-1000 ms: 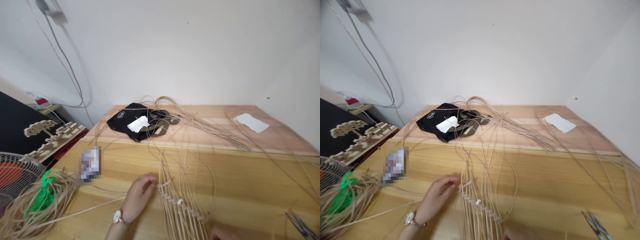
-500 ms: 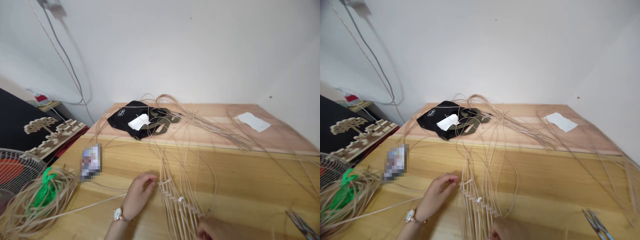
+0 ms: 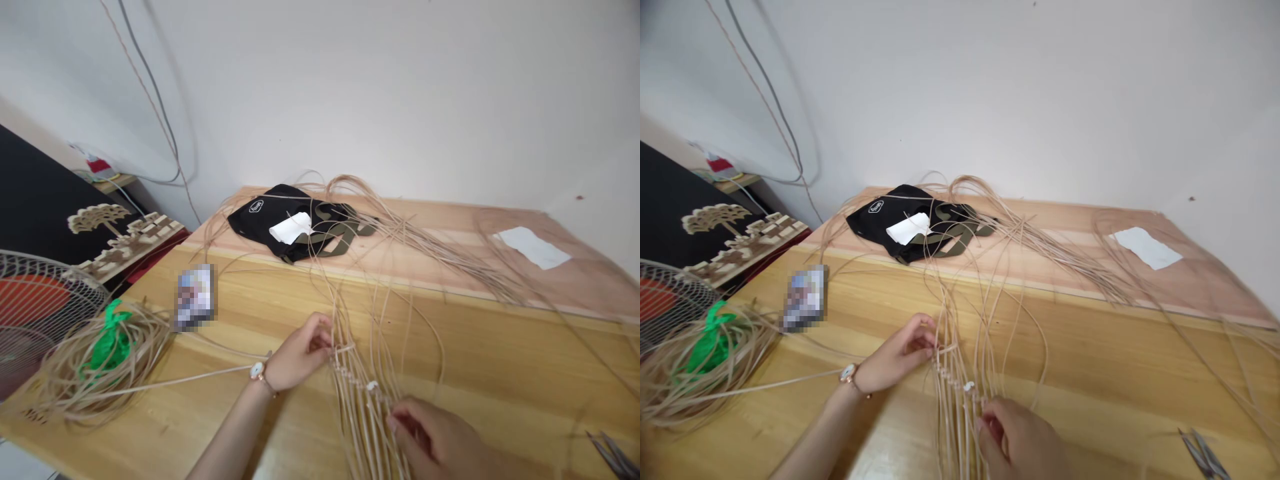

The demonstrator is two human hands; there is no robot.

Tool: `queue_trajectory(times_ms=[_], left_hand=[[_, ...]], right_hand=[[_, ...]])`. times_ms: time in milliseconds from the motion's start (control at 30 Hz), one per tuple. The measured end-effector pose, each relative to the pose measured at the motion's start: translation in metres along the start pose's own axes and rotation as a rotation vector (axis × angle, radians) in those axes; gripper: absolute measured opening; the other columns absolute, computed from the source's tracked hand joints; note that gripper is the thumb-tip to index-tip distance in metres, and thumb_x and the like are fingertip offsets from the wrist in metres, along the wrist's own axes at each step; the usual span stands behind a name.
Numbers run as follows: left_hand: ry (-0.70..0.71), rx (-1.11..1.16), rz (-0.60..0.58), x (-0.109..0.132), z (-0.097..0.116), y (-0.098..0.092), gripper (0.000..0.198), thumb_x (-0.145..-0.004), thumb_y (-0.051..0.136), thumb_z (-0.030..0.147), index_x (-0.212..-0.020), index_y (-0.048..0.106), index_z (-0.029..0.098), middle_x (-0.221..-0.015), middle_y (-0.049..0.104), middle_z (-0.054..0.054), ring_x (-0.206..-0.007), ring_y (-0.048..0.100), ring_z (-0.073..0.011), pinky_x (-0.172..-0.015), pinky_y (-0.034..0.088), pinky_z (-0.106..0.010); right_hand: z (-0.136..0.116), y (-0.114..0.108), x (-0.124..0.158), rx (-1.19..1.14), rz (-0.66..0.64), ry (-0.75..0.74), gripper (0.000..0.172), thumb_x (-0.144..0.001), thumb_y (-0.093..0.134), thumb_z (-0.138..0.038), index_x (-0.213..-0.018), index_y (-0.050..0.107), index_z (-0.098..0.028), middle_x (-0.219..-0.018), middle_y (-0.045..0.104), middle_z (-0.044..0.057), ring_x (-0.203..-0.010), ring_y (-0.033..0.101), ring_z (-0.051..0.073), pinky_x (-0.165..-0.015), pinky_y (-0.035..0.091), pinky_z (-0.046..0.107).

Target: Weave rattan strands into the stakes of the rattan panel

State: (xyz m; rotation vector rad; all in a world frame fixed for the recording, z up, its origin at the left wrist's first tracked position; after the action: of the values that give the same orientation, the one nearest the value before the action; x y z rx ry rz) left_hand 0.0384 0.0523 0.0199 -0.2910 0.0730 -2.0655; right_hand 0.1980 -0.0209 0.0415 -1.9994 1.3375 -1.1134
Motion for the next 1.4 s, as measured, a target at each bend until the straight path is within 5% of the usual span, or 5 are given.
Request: queue_trajectory(times_ms=[133,433,800,1400], left_hand=[[-0.009,0.151,-0.116,-0.008,-0.006,0.009,0.034,-0.071,0.052,0.016,-0.101,0.035,0.016,-0.083,0.054,-0.004,-0.074,0.053,-0.0109,-0.066,0.041,-0.025],[-0.003,0.256,-0.071,-0.009,-0.018,0.006,0.04,-0.066,0.061,0.019,-0.102,0.044,0.014,-0.075,0.053,-0.001,-0.069,0.051,-0.0091,-0.066,0.041,-0.023],[-0.027,0.263,-0.038,-0.007,-0.012,0.005,0.029,-0.066,0.061,0.027,-0.09,0.06,0.011,-0.073,0.058,-0.004,-0.065,0.051,-0.009,-0.062,0.041,-0.021],[-0.016,0.195,-0.02,-0.009,-0.018,0.003,0.027,-0.066,0.061,0.031,-0.084,0.062,0.011,-0.071,0.059,-0.004,-0.061,0.049,-0.0081,-0.057,0.038,-0.019]], right_hand=[[-0.011,-0.011,-0.017,-0.032,0.055,-0.021,0.026,-0.081,0.036,-0.034,-0.076,0.057,-0.021,-0.062,0.058,0.0,-0.056,0.051,0.014,-0.052,0.034,0.023],[-0.032,-0.011,-0.057,0.009,0.123,-0.085,0.023,-0.078,0.04,-0.026,-0.083,0.061,-0.019,-0.07,0.06,0.002,-0.064,0.053,0.014,-0.058,0.034,0.024],[-0.039,0.004,-0.06,0.036,0.096,-0.119,0.017,-0.074,0.044,-0.021,-0.081,0.059,-0.019,-0.072,0.057,0.002,-0.064,0.05,0.014,-0.056,0.032,0.024],[-0.044,0.007,-0.065,-0.144,0.015,-0.143,0.015,-0.072,0.043,-0.017,-0.072,0.058,-0.018,-0.061,0.056,-0.001,-0.054,0.046,0.01,-0.05,0.031,0.021]])
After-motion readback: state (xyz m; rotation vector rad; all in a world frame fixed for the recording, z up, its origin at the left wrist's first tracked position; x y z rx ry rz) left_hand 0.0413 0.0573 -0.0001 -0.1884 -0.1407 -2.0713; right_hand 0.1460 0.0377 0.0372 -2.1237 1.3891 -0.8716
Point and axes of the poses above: each hand's wrist, its own x-axis away from the middle knuckle, its own y-axis out of the palm, z = x × y, the point moved 8 cm from there along -x, towards the middle knuckle
